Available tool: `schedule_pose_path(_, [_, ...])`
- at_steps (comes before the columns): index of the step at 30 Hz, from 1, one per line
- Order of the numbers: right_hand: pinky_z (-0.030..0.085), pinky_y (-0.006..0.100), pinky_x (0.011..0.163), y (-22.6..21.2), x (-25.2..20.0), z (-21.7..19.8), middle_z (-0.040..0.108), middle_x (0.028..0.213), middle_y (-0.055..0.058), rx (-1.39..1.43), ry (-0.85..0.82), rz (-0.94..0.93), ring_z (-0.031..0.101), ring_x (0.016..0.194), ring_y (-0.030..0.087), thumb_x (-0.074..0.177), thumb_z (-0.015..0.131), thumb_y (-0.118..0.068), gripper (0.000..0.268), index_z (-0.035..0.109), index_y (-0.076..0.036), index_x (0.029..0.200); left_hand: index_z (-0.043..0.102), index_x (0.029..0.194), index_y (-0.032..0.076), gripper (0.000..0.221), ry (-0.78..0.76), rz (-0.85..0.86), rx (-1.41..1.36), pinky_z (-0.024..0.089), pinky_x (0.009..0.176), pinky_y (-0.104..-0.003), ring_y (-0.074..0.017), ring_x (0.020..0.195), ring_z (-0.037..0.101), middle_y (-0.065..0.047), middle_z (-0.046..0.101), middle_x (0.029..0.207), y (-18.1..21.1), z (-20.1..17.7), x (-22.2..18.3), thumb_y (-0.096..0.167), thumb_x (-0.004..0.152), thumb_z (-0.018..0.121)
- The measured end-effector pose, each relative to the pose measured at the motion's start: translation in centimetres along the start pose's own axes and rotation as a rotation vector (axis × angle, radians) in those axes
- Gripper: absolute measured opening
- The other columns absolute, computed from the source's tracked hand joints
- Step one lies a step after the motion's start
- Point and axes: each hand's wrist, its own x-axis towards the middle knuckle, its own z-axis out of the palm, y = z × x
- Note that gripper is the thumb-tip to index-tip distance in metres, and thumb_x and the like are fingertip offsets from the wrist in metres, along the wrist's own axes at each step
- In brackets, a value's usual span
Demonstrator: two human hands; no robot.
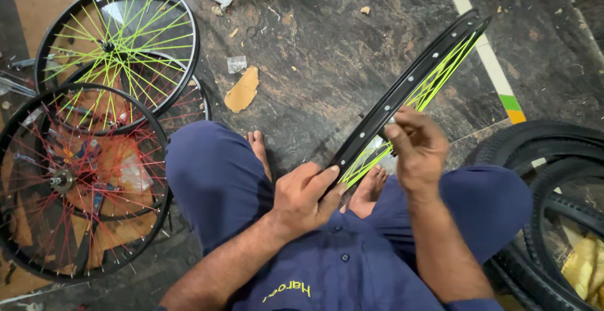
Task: The person sits on the floor and inserts spokes into a bicycle wheel rim, then picks up a different wheel to continue the process.
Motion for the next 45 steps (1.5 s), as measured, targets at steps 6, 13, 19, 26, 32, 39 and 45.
schedule_pose_path(6, [0.052,0.029,0.082,1.2,1.3,0.1,0.066,0.096,0.010,0.386,-0.110,0.285,0.061,0.086,0.014,0.111,0.071,-0.006,0.016,0.071,0.009,0.108,0.060,0.116,0.008,0.038,-0.044,-0.157,-0.107,0.056,0.068,-0.037,-0.0292,0.075,0.069,-0.010,0.066,0.091,0.1,0.0,-2.2,0.016,0.088,0.084])
schedule_pose_path(13, [0.045,0.029,0.067,-0.1,0.3,1.9,0.061,0.095,0.004,-0.137,-0.062,0.217,0.055,0.079,0.012,0.083,0.080,0.001,0.028,0.059,-0.004,0.101,0.050,0.135,-0.002,0.067,-0.095,-0.132,-0.038,0.058,0.074,-0.041,-0.0334,0.085,0.072,-0.019,0.070,0.103,0.1,-0.1,3.8,0.027,0.084,0.081])
schedule_pose_path(19, [0.052,0.032,0.102,-1.0,0.8,0.5,0.067,0.124,0.008,-0.039,-0.363,-0.002,0.064,0.117,0.016,0.084,0.072,0.006,0.023,0.056,-0.004,0.099,0.053,0.126,-0.001,0.056,-0.155,-0.195,-0.209,0.055,0.063,-0.036,-0.0260,0.069,0.072,-0.013,0.070,0.085,0.4,0.4,5.4,0.030,0.088,0.082])
schedule_pose_path(26, [0.059,0.033,0.093,0.7,-1.1,4.6,0.071,0.106,0.005,-0.073,-0.069,0.169,0.070,0.103,0.017,0.086,0.071,0.008,0.030,0.064,-0.003,0.113,0.053,0.119,-0.001,0.046,-0.112,-0.236,-0.350,0.052,0.056,-0.032,-0.0195,0.060,0.069,-0.009,0.069,0.074,0.1,1.0,3.8,0.025,0.092,0.080])
schedule_pose_path(32, [0.053,0.032,0.096,-3.9,2.8,0.9,0.072,0.113,0.007,0.138,-0.513,0.495,0.067,0.108,0.016,0.083,0.068,0.000,0.037,0.066,-0.001,0.121,0.052,0.110,0.001,0.041,-0.102,-0.349,-0.382,0.048,0.050,-0.032,-0.0169,0.052,0.065,-0.008,0.065,0.067,-0.5,1.0,3.6,0.025,0.092,0.079])
schedule_pose_path(39, [0.058,0.030,0.087,-0.9,-0.2,4.0,0.074,0.120,0.010,-0.532,-0.084,-0.163,0.074,0.105,0.017,0.084,0.078,-0.002,0.027,0.054,-0.004,0.096,0.053,0.108,0.001,0.042,-0.102,-0.349,-0.350,0.046,0.048,-0.034,-0.0198,0.048,0.062,-0.008,0.062,0.063,-1.0,0.7,3.7,0.028,0.091,0.081])
schedule_pose_path(45, [0.059,0.038,0.100,-2.0,2.9,-0.8,0.073,0.116,0.016,0.240,-0.530,0.338,0.072,0.108,0.023,0.092,0.076,-0.002,0.015,0.066,0.000,0.103,0.056,0.113,0.002,0.041,-0.058,-0.256,-0.317,0.053,0.058,-0.036,-0.0241,0.062,0.069,-0.010,0.068,0.076,-0.5,1.0,3.4,0.031,0.094,0.078])
